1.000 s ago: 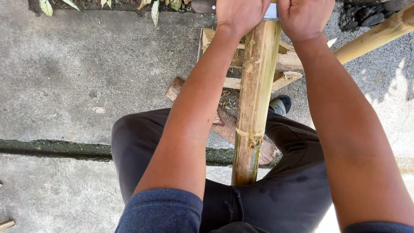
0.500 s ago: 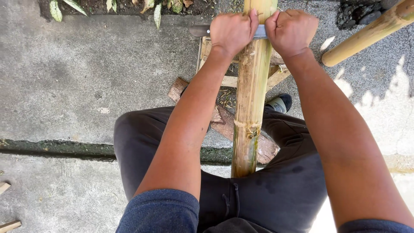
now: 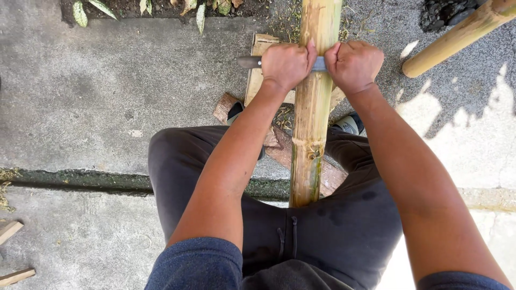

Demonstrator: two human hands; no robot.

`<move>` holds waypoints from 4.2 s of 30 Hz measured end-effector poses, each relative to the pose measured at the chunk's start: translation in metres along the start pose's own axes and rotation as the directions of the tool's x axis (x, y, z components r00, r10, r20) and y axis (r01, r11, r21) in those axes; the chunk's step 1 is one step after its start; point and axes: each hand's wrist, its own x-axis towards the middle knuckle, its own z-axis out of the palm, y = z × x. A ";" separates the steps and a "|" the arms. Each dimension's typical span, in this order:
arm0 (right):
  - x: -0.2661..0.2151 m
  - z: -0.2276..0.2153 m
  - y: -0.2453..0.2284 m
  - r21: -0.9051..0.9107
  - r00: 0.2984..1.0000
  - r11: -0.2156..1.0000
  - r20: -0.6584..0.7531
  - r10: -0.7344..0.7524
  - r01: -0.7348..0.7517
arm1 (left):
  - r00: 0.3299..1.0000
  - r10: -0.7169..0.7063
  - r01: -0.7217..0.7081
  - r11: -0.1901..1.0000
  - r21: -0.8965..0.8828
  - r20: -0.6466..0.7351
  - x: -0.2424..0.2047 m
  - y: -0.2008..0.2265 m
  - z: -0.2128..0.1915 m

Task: Shave the outer layer of a bamboo pole using a small knife.

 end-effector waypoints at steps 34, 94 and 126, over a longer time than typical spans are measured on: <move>-0.073 -0.042 -0.058 0.036 0.983 0.988 0.111 0.145 -0.149 | 0.994 -0.034 0.043 0.996 -0.075 0.108 -0.095 0.030 -0.011; -0.116 -0.079 -0.095 0.108 0.982 0.979 0.100 0.161 -0.171 | 0.996 -0.009 0.003 0.998 -0.068 -0.091 -0.164 0.062 -0.032; 0.041 0.037 0.044 0.002 0.992 0.998 -0.111 -0.058 0.059 | 0.958 0.032 -0.022 0.999 0.040 -0.283 0.058 -0.021 0.023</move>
